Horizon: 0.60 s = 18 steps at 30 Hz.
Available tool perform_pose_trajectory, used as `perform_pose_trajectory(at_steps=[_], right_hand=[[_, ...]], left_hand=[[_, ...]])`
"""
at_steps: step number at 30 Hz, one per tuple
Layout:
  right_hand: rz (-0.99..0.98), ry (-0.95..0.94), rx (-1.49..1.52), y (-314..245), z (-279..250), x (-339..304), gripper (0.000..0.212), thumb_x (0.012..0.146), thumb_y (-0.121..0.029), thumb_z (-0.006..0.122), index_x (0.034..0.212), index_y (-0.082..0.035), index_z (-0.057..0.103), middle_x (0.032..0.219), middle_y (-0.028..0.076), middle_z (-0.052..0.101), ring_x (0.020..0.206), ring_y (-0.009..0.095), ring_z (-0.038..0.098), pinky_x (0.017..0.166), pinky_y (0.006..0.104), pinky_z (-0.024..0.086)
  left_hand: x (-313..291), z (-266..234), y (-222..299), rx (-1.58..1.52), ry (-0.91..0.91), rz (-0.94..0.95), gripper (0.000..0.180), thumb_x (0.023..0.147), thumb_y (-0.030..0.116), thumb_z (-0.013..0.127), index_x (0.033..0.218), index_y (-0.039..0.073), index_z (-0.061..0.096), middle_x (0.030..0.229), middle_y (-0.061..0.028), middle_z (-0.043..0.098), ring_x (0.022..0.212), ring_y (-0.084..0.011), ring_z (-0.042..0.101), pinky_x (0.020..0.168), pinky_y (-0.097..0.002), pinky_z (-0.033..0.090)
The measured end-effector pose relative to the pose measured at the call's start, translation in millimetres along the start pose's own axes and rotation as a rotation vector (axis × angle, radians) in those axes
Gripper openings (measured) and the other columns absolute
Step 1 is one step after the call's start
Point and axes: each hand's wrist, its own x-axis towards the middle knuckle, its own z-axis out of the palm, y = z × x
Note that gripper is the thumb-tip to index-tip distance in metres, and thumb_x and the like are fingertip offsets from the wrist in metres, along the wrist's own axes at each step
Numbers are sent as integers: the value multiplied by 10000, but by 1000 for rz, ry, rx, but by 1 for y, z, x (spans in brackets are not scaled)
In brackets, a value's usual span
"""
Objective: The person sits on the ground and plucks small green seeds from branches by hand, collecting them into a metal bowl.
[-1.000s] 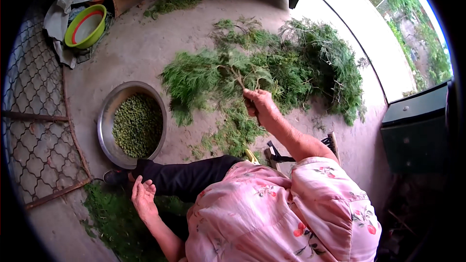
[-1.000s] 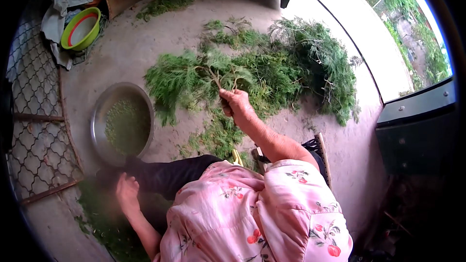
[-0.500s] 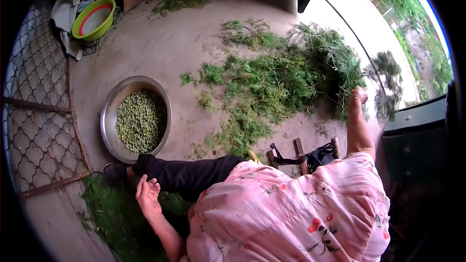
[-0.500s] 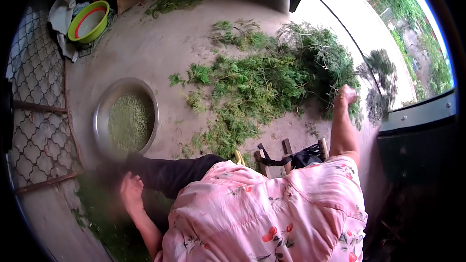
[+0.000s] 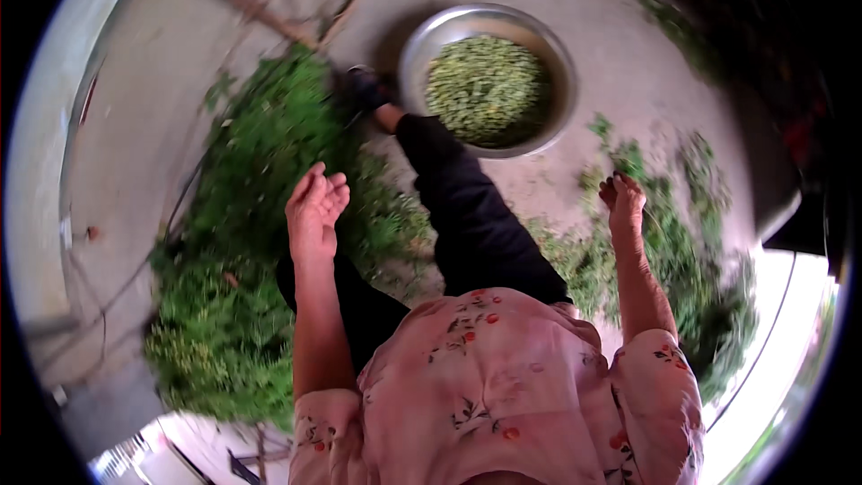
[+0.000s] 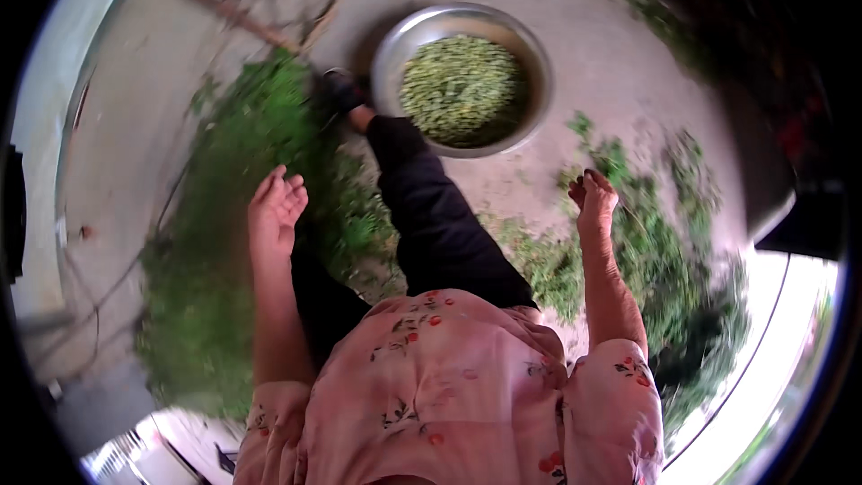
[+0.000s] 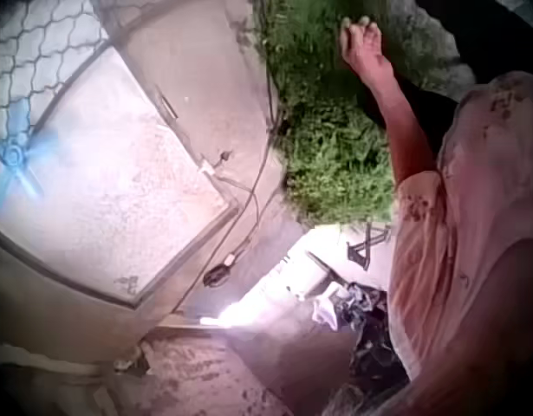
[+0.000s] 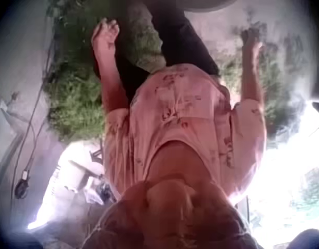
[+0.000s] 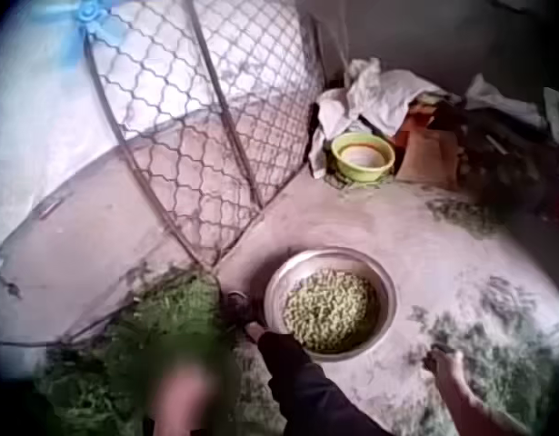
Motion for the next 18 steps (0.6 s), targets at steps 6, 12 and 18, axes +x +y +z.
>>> perform_pose_trajectory(at_steps=[6, 12, 18], right_hand=[[-41, -440, -61, -16, 171, -21, 242, 838, -101, 522, 1033, 40, 544, 810, 89, 583, 648, 181, 596, 578, 276, 499], [56, -672, -158, 7, 299, -106, 222, 836, -81, 523, 1028, 28, 550, 798, 74, 583, 651, 184, 605, 563, 271, 499], [215, -845, -392, 103, 366, -148, 179, 819, -38, 507, 965, 44, 570, 698, 74, 568, 544, 155, 578, 478, 250, 466]], left_hand=[[-15, -89, 27, -215, 369, 228, 263, 862, 146, 535, 1095, 26, 510, 900, -113, 629, 757, -174, 612, 708, -306, 508], [-23, -171, 31, -326, 530, 266, 241, 868, 127, 517, 1081, 15, 507, 895, -121, 625, 746, -180, 613, 684, -301, 523], [-20, -231, 30, -414, 607, 282, 227, 870, 112, 514, 1075, 13, 506, 903, -127, 616, 742, -189, 605, 671, -299, 522]])
